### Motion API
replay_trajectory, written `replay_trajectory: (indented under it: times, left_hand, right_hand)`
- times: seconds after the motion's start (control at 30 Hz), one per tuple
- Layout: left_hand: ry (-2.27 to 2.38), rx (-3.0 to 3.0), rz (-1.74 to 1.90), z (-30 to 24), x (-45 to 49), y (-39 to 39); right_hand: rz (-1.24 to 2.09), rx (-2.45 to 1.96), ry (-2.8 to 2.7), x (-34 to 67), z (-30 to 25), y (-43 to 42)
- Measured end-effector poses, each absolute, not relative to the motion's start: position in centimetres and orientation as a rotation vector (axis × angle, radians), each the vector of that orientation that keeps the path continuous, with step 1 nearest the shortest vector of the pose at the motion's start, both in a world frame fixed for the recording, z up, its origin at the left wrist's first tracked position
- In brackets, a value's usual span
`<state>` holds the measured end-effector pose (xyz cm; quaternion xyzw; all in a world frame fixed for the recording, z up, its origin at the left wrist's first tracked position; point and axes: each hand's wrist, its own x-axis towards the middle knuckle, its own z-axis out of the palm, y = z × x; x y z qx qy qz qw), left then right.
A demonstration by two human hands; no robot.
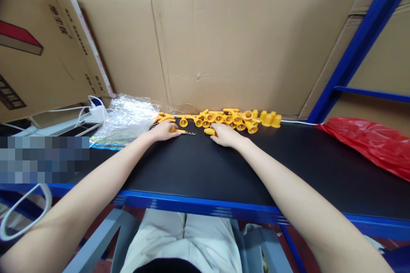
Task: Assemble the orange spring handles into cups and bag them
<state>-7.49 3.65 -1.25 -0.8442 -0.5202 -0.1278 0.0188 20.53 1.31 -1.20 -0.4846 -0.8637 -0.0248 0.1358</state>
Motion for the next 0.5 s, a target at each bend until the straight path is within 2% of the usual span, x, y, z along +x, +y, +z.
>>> replay_trajectory:
  times: [0.3,0.5]
  left_hand:
    - [-1.792,-2.84,-0.472,-0.98,-6.78,2.87]
    - [-1.739,-2.783,-0.441,-1.1,-6.79,2.99]
  right_hand:
    - [0.086,-1.541,-2.504,21.14,-0.32,1.37]
    - [0.095,-1.386,-2.51,20.65,-0.48,1.21]
